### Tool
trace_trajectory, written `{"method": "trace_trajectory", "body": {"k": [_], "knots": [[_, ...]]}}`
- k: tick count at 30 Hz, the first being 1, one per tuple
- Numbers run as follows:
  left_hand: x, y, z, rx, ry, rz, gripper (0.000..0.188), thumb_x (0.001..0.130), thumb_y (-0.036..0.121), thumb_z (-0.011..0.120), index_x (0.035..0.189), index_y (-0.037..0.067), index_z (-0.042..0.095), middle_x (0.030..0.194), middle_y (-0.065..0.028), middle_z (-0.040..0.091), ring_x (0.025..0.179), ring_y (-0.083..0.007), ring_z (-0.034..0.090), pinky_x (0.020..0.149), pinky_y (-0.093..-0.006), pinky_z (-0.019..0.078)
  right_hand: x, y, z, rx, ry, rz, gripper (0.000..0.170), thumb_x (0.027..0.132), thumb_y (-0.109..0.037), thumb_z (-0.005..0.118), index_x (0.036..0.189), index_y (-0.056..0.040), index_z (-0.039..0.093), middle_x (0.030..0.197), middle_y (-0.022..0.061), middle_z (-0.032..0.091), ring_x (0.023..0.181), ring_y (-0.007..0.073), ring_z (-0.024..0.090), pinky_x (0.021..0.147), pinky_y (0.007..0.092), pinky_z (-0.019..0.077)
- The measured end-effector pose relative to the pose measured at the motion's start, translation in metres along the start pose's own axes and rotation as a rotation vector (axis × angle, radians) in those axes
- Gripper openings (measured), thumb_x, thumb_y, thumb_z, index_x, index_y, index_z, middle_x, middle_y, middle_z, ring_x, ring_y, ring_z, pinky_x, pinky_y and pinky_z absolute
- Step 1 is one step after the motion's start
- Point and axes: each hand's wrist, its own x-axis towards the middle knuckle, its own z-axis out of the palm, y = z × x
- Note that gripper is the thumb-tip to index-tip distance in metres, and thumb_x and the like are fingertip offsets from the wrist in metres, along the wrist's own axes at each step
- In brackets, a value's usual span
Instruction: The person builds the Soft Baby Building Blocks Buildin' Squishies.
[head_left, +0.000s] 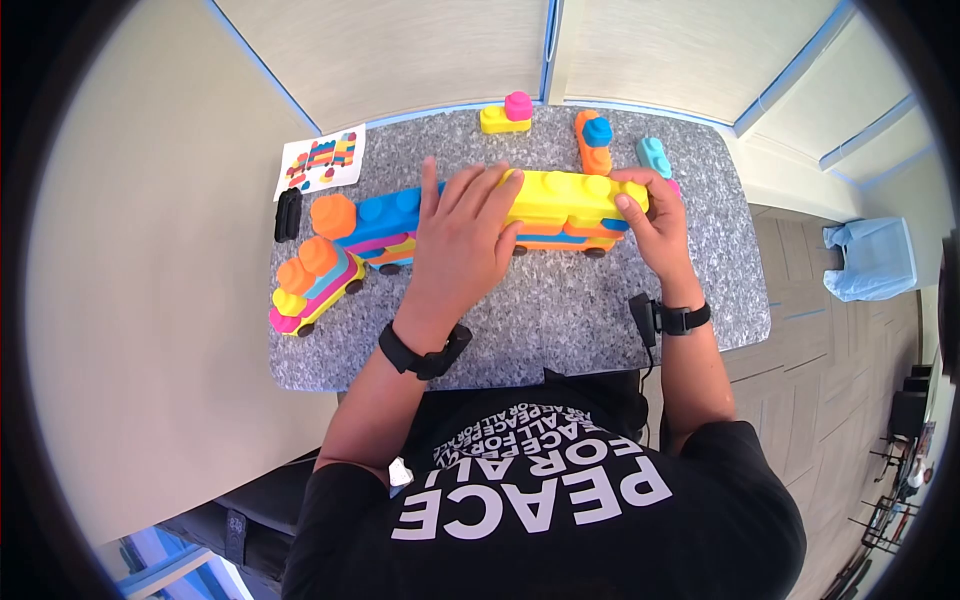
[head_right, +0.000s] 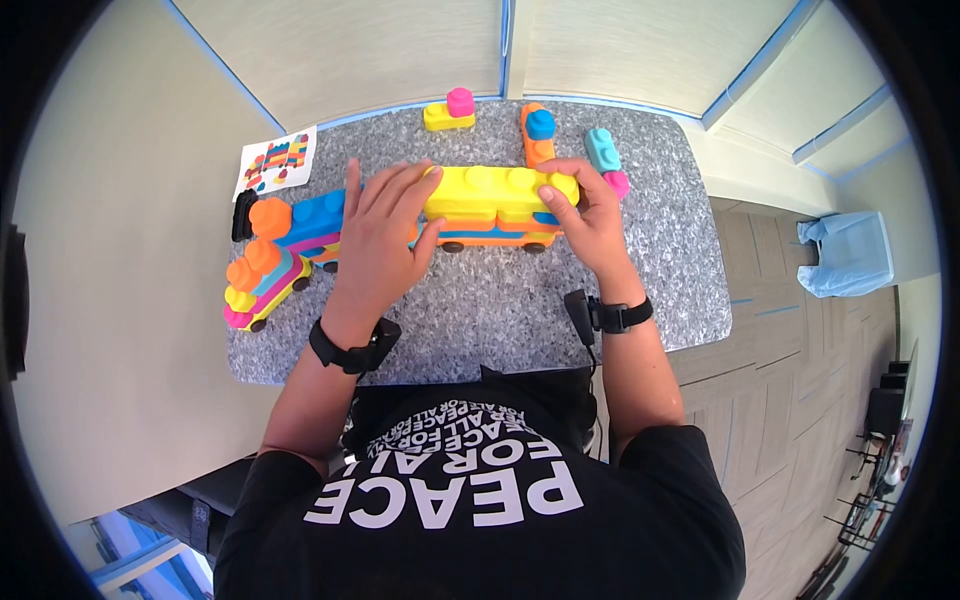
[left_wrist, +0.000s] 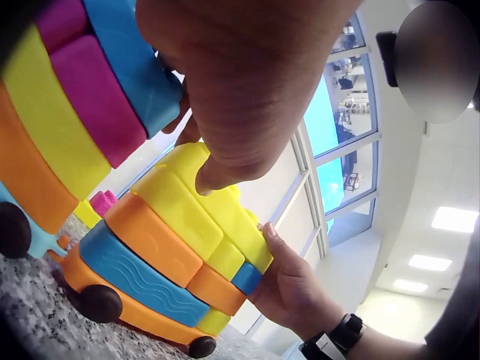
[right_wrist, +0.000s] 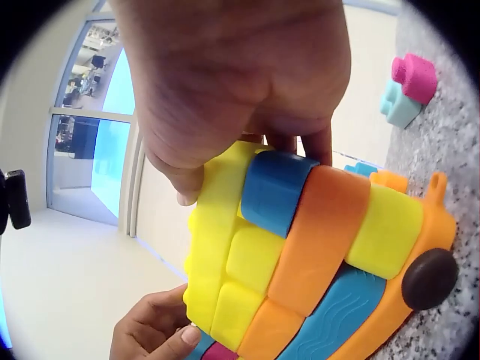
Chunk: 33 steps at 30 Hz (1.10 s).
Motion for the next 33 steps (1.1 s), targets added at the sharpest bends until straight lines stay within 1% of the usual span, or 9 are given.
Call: {"method": "trace_trajectory", "body": {"k": [5,9,10,13,16,19,22,25,33], "knots": [[-0.001,0.002,-0.004,-0.019,-0.008,-0.017,0.063,0.098,0.019,0.085,0.157,0.01,0.068,0.157,-0.009,0.072,0.151,-0.0328,0.062,0.142,-0.0684,0.024,0.018,0.012,-0.034,-0.01,0.111,-0.019,0.036,0.12,-0.029,0.07,0.144,-0.0023,0.073,0.137,0.0075,0.077,0.125,0.0172,0.073,0.109,0.0373,0.0583],[-0.004,-0.002,-0.005,-0.053,0.011,-0.021,0.065,0.096,0.019,0.086,0.158,0.008,0.066,0.157,-0.0102,0.072,0.152,-0.0341,0.062,0.141,-0.0672,0.0255,0.052,0.028,-0.072,-0.854,0.306,0.101,0.041,0.107,-0.032,0.084,0.138,-0.0058,0.079,0.133,0.0199,0.081,0.121,0.0351,0.078,0.102,0.0461,0.0616],[-0.004,-0.003,-0.005,-0.054,0.014,-0.017,0.066,0.096,0.019,0.087,0.158,0.008,0.066,0.157,-0.0105,0.072,0.152,-0.0345,0.062,0.141,-0.0667,0.0262,0.058,0.055,-0.093,-0.961,0.261,0.065,0.051,0.097,-0.034,0.091,0.139,-0.0086,0.078,0.131,0.0274,0.081,0.118,0.0477,0.078,0.1,0.0529,0.0628],[-0.004,-0.004,-0.004,-0.063,0.008,-0.014,0.066,0.096,0.017,0.087,0.157,0.008,0.067,0.157,-0.0108,0.072,0.151,-0.0349,0.062,0.14,-0.0654,0.0306,0.067,0.062,-0.096,-1.133,0.098,0.46,0.05,0.098,-0.031,0.091,0.14,-0.0096,0.076,0.138,0.0236,0.081,0.124,0.0453,0.079,0.104,0.0523,0.0629],[-0.003,-0.004,-0.005,-0.073,0.02,0.007,0.064,0.095,0.017,0.085,0.155,0.007,0.067,0.153,-0.01,0.073,0.147,-0.0325,0.063,0.139,-0.0648,0.0328,0.074,0.09,-0.108,-1.087,0.092,0.475,0.051,0.096,-0.029,0.092,0.14,-0.0101,0.075,0.14,0.0247,0.081,0.127,0.0483,0.077,0.104,0.0546,0.0627],[-0.002,-0.004,-0.006,-0.083,0.022,0.013,0.063,0.095,0.017,0.085,0.155,0.007,0.068,0.153,-0.0096,0.073,0.145,-0.032,0.064,0.137,-0.0632,0.0357,0.077,0.104,-0.116,-1.098,0.235,0.244,0.05,0.094,-0.026,0.092,0.138,-0.0078,0.075,0.121,0.0284,0.084,0.113,0.0455,0.082,0.097,0.0535,0.0648],[-0.002,-0.005,-0.005,-0.097,0.019,0.01,0.064,0.094,0.014,0.087,0.154,0.008,0.068,0.154,-0.0108,0.073,0.146,-0.0358,0.064,0.134,-0.0632,0.0396,0.08,0.06,-0.105,-0.741,0.334,0.097,0.041,0.1,-0.014,0.083,0.14,-0.0078,0.075,0.123,0.0219,0.084,0.11,0.0356,0.082,0.097,0.0473,0.0646],[-0.001,-0.006,-0.005,-0.137,0.027,0.008,0.062,0.093,0.014,0.087,0.152,0.008,0.069,0.152,-0.0115,0.074,0.144,-0.0362,0.065,0.133,-0.0623,0.0409,0.073,0.004,-0.079,-0.261,0.185,0.043,0.035,0.104,-0.003,0.074,0.139,-0.0077,0.075,0.13,0.0145,0.082,0.113,0.0274,0.079,0.101,0.0422,0.0624],[0.0,-0.006,-0.003,-0.134,0.046,0.019,0.061,0.092,0.013,0.088,0.15,0.008,0.069,0.151,-0.0113,0.074,0.142,-0.0359,0.066,0.13,-0.0615,0.0431,0.039,-0.089,0.007,-0.561,-0.215,-0.267,0.037,0.101,-0.003,0.074,0.137,-0.0077,0.076,0.15,0.0157,0.075,0.142,0.0411,0.07,0.118,0.0487,0.0565]]}}
